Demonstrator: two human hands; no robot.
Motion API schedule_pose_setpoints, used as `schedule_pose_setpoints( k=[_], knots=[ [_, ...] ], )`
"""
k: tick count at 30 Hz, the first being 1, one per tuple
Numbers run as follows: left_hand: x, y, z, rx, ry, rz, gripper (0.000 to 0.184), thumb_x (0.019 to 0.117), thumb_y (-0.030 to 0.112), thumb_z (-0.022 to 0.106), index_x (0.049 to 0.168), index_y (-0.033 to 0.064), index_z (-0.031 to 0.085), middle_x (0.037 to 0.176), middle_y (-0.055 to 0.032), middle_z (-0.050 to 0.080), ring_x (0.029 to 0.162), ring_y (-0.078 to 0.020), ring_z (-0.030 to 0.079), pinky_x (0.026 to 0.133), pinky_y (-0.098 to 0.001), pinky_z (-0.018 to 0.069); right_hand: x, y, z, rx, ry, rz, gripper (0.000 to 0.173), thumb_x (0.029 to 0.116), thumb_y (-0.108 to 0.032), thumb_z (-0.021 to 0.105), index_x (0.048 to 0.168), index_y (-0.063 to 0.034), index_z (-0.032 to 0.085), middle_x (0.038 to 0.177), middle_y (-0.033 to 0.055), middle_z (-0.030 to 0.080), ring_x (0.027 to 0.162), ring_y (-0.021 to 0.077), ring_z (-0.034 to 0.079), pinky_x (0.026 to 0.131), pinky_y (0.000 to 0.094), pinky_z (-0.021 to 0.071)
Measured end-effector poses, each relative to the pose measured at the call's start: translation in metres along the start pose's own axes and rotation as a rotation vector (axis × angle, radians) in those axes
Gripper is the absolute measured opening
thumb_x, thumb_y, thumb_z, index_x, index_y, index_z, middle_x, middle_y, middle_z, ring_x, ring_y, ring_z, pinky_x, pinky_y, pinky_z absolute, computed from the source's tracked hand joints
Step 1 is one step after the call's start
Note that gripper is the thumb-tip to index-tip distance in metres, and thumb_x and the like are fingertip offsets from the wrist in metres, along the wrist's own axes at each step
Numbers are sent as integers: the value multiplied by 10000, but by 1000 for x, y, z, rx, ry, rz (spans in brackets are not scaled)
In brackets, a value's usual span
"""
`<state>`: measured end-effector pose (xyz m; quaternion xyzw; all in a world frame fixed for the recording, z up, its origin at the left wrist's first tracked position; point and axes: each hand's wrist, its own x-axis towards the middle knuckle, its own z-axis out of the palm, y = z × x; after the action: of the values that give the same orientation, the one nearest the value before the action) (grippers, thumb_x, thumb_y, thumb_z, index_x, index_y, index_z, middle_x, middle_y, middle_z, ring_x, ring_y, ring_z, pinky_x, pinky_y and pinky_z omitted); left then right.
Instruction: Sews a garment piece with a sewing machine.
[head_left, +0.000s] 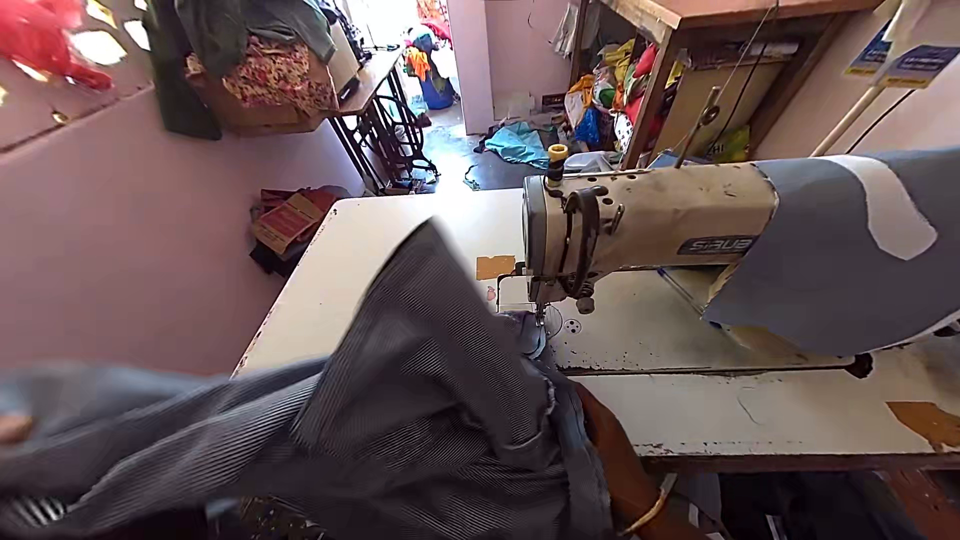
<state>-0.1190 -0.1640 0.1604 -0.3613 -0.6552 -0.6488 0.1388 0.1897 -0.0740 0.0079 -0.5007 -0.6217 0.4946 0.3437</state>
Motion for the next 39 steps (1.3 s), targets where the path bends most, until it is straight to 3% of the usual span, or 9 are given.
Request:
schedule_pose_setpoints(
  k=[4, 7, 11, 14, 17, 20, 25, 31, 39],
  knots=[
    [85, -56, 102, -392, -428, 679, 213, 1030, 113, 488, 1150, 30, 642, 1388, -25, 590, 1400, -151, 456, 1190, -357, 352, -7, -18, 4, 104, 106, 123, 340, 1009, -76, 565, 1321, 41, 628, 1136, 125, 737, 1047, 89, 689, 969, 264, 529],
    [62, -26, 145, -626, -868, 229, 309, 1051, 242, 399, 953, 251, 692, 1179, 120, 697, 1272, -77, 564, 1138, -317, 411, -9, -11, -1, 54, 40, 43, 355, 996, -51, 540, 1337, 18, 612, 1189, 123, 717, 1066, 117, 693, 960, 298, 553],
    [62, -99, 132, 236, -1342, 26, 240, 991, -95, 469, 1049, -52, 697, 1062, -173, 695, 996, -272, 651, 897, -461, 525, -9, -4, 2, -24, -5, -69, 387, 993, -8, 543, 1377, 13, 580, 1295, 144, 679, 1111, 173, 698, 948, 345, 576],
    [77, -66, 111, 784, -1030, 215, 221, 986, -41, 543, 1145, -35, 697, 1066, -364, 657, 999, -603, 621, 801, -773, 456, -4, -7, 2, -50, -13, -75, 388, 989, 1, 545, 1374, 28, 583, 1301, 154, 678, 1127, 183, 697, 965, 348, 568],
    [38, 15, 106, 498, -799, 580, 329, 1003, 111, 430, 1262, 6, 604, 1108, -230, 662, 900, -392, 658, 745, -595, 520, -5, -9, 4, -62, -8, -70, 368, 994, -16, 547, 1356, 23, 600, 1250, 149, 702, 1081, 160, 711, 933, 323, 579],
    [-43, 42, 132, 138, -1212, 762, 422, 1085, 389, 376, 1038, 116, 694, 873, -38, 684, 899, -174, 697, 1151, -609, 353, -4, -13, 3, -58, -17, -54, 365, 976, -11, 551, 1333, 37, 607, 1224, 150, 708, 1063, 153, 707, 925, 327, 569],
    [-47, -9, 124, 825, -2067, 267, 697, 1054, 565, 381, 804, -28, 649, 794, -260, 663, 858, -492, 675, 721, -667, 490, -6, -16, -11, -56, -159, 53, 422, 1005, -63, 556, 1424, -11, 559, 1276, 120, 697, 1090, 154, 703, 960, 349, 569],
    [-47, -6, 125, 370, -1274, 618, 337, 1021, 414, 508, 962, 151, 711, 820, -23, 629, 684, -208, 657, 552, -416, 557, 20, -20, -23, -533, 120, -238, 350, 1051, -379, 509, 1119, -177, 786, 1030, 100, 671, 908, 243, 648, 749, 410, 564],
    [-85, -64, 196, -160, -1469, 302, 508, 847, -17, 647, 1344, 77, 596, 1356, -55, 633, 1219, -155, 626, 1002, -381, 545, 31, -32, -9, -440, -187, -265, 403, 924, -477, 682, 912, -87, 784, 1075, 156, 693, 1037, 357, 626, 843, 556, 480]
  ],
)
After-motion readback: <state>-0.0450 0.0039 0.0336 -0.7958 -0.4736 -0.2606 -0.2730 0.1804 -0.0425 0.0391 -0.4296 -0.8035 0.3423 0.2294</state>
